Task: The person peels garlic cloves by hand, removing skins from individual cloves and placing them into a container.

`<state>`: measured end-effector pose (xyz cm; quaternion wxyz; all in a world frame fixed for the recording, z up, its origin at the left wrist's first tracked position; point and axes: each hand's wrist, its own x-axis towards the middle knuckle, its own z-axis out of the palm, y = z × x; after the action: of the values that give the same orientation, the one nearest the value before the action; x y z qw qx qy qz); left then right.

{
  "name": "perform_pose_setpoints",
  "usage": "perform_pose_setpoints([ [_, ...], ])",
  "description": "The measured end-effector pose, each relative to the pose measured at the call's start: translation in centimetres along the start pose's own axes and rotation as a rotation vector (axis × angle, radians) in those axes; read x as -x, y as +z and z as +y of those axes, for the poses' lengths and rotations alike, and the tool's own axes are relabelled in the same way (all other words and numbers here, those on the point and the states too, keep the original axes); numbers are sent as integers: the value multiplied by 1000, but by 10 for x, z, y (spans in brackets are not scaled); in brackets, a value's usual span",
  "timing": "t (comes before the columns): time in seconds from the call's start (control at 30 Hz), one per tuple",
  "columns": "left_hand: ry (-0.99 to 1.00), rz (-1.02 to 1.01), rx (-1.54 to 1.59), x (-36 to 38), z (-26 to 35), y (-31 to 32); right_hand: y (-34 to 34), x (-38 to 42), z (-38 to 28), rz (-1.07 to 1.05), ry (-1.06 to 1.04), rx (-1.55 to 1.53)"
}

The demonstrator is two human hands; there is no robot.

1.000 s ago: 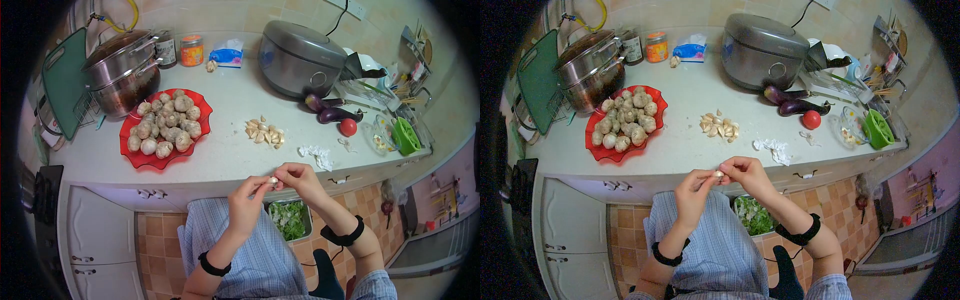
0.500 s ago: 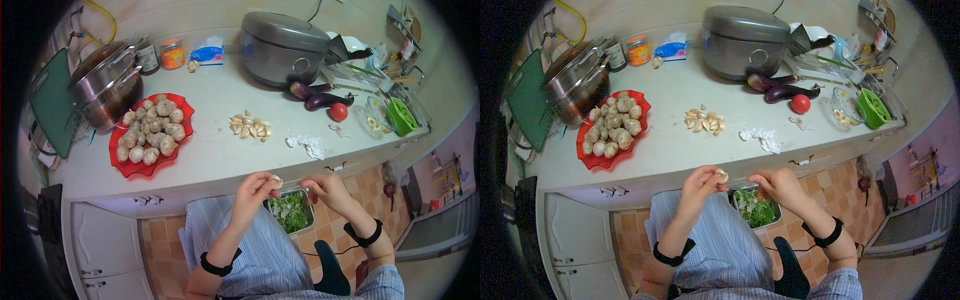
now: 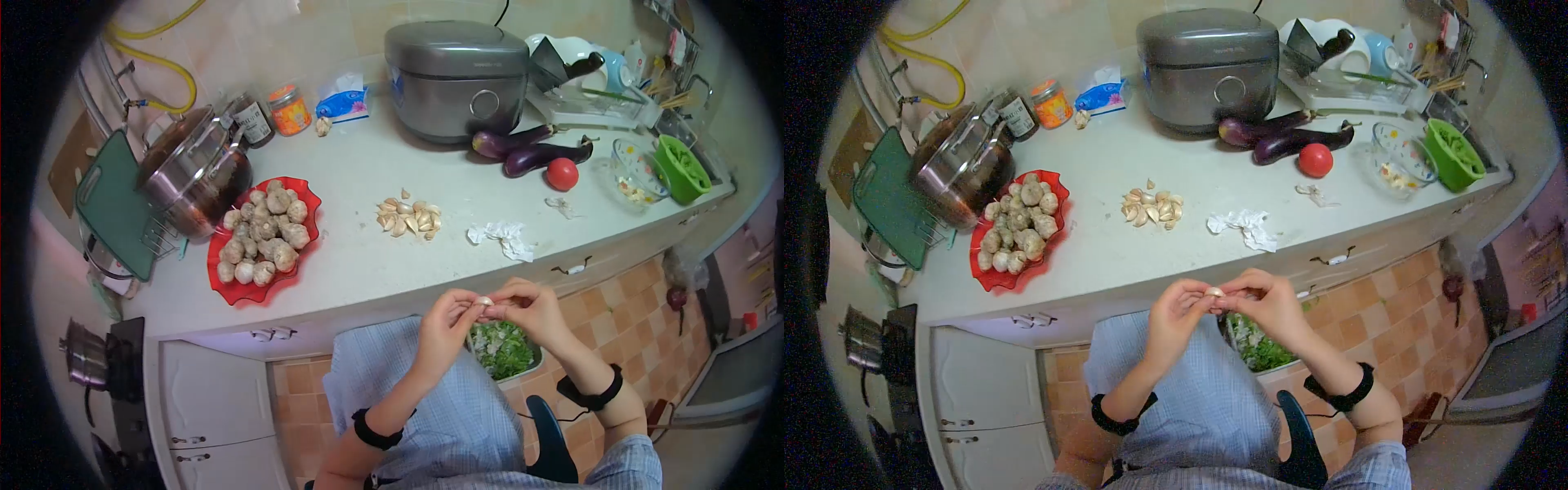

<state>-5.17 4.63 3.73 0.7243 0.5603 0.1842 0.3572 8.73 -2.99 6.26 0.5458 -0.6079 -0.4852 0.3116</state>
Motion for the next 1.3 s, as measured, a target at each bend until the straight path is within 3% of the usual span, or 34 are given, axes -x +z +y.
perform_pose_setpoints([
  [0.07,-14,-26,-51,-2,8,-1,-5,-4,1,-113,168,-302],
  [0.2,-117,-97,-209,-6,22,-2,-13,-7,13,-216,274,-376],
  [0.43,-162,-131,-552,-4,43,4,-9,-2,26,-302,155,-350],
  [0.6,-71,-153,-755,-20,60,13,-7,-14,31,-162,-38,-462],
  [0.73,-35,-143,-718,-36,53,19,-14,-23,32,-98,-38,-503],
  [0.8,102,-139,-830,-46,49,27,-19,-26,33,33,-53,-435],
  [0.93,92,-152,-692,-58,50,39,-35,-25,31,109,-30,-483],
  [1.0,-92,-261,-436,-60,51,37,-42,-21,29,73,6,-503],
  [1.17,-254,-373,-161,-57,31,16,-40,-12,43,-117,86,-590],
  [1.3,-392,-377,-7,-57,36,9,-33,-11,45,-137,121,-767],
])
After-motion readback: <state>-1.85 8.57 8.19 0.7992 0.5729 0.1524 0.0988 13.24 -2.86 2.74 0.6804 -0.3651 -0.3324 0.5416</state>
